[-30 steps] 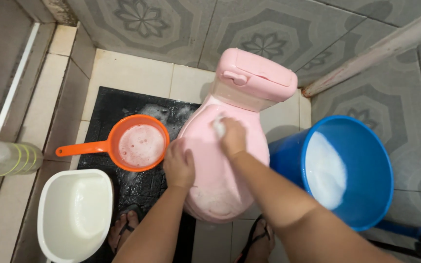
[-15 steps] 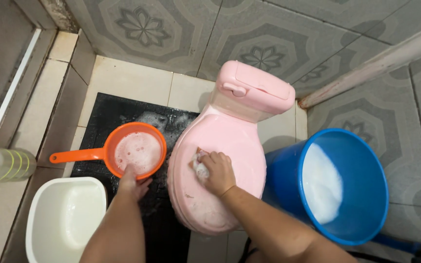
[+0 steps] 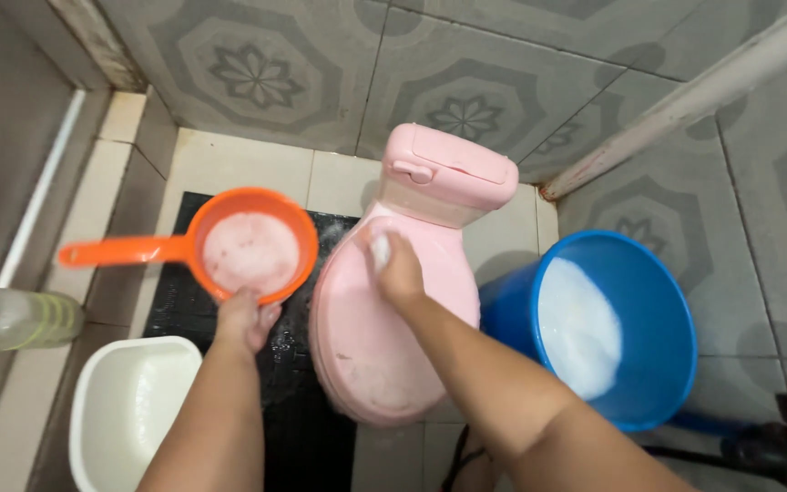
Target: Cleaning a pink toy training potty with soap and water in a bathroom.
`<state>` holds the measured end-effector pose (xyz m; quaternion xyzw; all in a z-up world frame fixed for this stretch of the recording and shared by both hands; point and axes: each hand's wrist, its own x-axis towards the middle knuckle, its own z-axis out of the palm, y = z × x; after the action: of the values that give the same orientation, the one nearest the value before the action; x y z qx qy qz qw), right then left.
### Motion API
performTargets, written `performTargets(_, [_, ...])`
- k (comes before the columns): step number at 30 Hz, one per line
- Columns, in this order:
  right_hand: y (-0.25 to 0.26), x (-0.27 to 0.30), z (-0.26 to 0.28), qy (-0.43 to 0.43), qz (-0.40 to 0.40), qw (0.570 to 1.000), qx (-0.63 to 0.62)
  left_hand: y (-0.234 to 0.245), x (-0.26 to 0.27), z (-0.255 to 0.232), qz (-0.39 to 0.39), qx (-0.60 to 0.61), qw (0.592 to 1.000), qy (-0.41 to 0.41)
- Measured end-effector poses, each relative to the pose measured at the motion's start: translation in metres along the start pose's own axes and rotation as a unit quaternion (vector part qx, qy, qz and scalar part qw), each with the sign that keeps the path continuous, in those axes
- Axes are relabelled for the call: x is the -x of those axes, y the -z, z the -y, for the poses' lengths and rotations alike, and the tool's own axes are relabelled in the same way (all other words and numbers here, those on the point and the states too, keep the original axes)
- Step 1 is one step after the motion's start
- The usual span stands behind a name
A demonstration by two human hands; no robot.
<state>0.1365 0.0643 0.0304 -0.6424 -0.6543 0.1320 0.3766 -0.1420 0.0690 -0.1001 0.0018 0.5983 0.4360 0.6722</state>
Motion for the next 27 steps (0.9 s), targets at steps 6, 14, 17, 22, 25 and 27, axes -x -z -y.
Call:
performTargets(6, [0.019,-0.08,0.116,0.166,-0.027,0.985,-0.045,-0.086,0.107,-0.041,-0.024,-0.076,0.994,-0.069])
performTargets(14, [-0.035,-0.086,0.094,0.245,0.181,0.931,0.2,-0.123,0.136,-0.03,0.065,-0.021,0.986,-0.155])
performTargets(17, [-0.057,-0.076,0.07,0.189,0.273,0.924,0.192,-0.112,0.12,-0.018,0.054,-0.045,0.986,-0.149])
performTargets(22, [-0.042,-0.058,0.04,-0.255,0.537,0.763,-0.254,-0.077,0.095,-0.004,0.03,-0.086,0.977,-0.19])
performTargets(25, [0.007,-0.027,0.02,-0.185,0.424,0.809,-0.362,-0.058,0.093,-0.006,0.035,0.052,0.987,-0.149])
performTargets(27, [0.045,-0.004,0.001,-0.106,0.295,0.829,-0.462,-0.046,0.082,-0.005,-0.024,0.003,0.995,-0.095])
